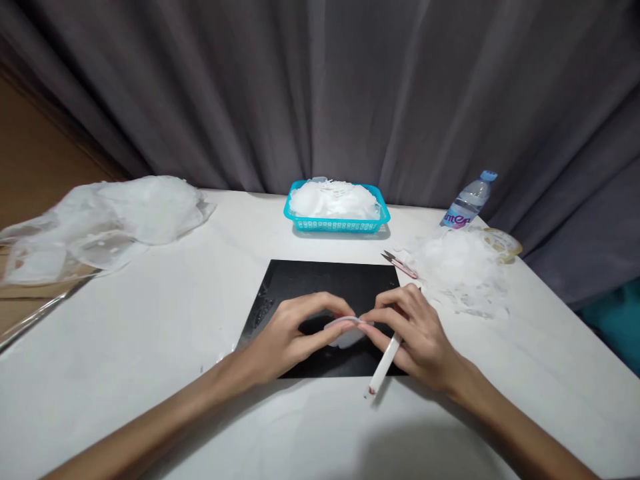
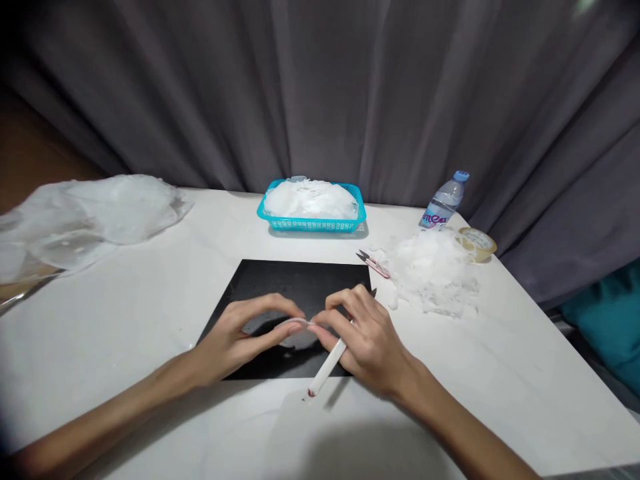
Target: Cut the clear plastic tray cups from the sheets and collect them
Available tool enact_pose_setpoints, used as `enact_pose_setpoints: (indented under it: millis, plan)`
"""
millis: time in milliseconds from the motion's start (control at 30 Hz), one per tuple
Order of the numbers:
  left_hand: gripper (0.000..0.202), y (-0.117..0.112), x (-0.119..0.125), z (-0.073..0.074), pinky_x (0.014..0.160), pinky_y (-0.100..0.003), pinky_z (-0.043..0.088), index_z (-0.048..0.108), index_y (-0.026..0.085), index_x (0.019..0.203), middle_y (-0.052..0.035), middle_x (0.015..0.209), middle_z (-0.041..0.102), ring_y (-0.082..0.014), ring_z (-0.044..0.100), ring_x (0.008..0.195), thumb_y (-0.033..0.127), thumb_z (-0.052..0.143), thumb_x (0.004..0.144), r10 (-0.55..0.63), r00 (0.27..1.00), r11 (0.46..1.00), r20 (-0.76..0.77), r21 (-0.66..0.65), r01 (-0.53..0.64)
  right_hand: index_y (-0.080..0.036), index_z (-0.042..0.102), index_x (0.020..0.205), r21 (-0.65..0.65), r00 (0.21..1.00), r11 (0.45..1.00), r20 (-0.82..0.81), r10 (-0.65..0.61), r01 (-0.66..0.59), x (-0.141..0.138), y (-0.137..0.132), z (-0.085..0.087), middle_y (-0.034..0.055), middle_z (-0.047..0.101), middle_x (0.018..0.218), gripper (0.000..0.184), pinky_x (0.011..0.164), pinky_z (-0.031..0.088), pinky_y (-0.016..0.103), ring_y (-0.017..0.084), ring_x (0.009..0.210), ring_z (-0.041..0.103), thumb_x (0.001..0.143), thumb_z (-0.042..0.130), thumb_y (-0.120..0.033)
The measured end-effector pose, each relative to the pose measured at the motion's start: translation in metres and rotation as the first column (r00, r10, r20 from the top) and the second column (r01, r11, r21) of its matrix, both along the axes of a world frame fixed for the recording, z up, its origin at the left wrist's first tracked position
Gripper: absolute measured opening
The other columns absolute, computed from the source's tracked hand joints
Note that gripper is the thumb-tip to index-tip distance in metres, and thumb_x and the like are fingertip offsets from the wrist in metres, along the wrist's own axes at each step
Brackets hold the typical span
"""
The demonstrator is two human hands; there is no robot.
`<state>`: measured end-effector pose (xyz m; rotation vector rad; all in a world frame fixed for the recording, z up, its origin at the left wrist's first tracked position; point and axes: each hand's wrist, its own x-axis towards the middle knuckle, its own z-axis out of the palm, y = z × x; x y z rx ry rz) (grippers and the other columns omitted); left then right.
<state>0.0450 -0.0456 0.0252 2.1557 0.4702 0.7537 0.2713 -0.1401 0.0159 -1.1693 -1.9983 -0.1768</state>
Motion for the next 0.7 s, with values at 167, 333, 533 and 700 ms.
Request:
enact_pose_setpoints:
  millis: [167, 333, 533, 700]
  plan:
    - [0.017, -0.001, -0.004, -0.003, 0.086, -0.023, 0.059, 0.074, 0.023, 0.116, -0.0020, 0.110, 0.081, -0.0164, 0.076, 0.100, 0.020, 0.066, 0.102, -0.047, 0.998, 0.999, -0.030, 0.002, 0.047, -0.018, 0.071, 0.105, 0.110, 1.000, 0.994, 0.020, -0.004, 0.002, -0.003, -0.002, 0.003, 0.0060, 0.068, 0.093, 0.007, 0.071, 0.046, 0.031, 0.017, 0.082, 0.055, 0.099, 0.068, -0.016]
    - [0.015, 0.001, -0.006, -0.006, 0.082, -0.023, 0.062, 0.076, 0.021, 0.113, -0.0033, 0.107, 0.082, -0.0198, 0.077, 0.108, 0.021, 0.066, 0.101, -0.041, 0.999, 0.999, -0.011, -0.016, 0.041, -0.017, 0.071, 0.106, 0.133, 0.999, 0.991, 0.045, -0.009, 0.003, -0.002, -0.002, 0.004, 0.0060, 0.069, 0.092, 0.007, 0.070, 0.048, 0.030, 0.017, 0.080, 0.055, 0.099, 0.068, -0.017]
    - [0.015, 0.000, -0.005, -0.003, 0.086, -0.021, 0.060, 0.076, 0.026, 0.110, 0.0015, 0.106, 0.082, -0.0159, 0.078, 0.103, 0.019, 0.068, 0.100, -0.016, 1.000, 0.999, -0.003, -0.041, 0.016, -0.016, 0.071, 0.105, 0.126, 0.999, 0.992, 0.042, -0.012, 0.007, 0.000, -0.001, 0.004, 0.0066, 0.069, 0.093, 0.008, 0.072, 0.048, 0.030, 0.018, 0.082, 0.056, 0.098, 0.070, -0.018]
    - [0.019, 0.002, -0.005, -0.004, 0.092, -0.022, 0.059, 0.075, 0.028, 0.113, 0.0038, 0.111, 0.081, -0.0143, 0.078, 0.104, 0.016, 0.067, 0.101, -0.003, 1.000, 0.998, 0.027, -0.062, 0.005, -0.015, 0.072, 0.102, 0.087, 0.999, 0.996, 0.040, -0.009, 0.005, 0.008, 0.003, 0.008, 0.0080, 0.068, 0.094, 0.011, 0.075, 0.049, 0.032, 0.020, 0.086, 0.055, 0.096, 0.072, -0.024]
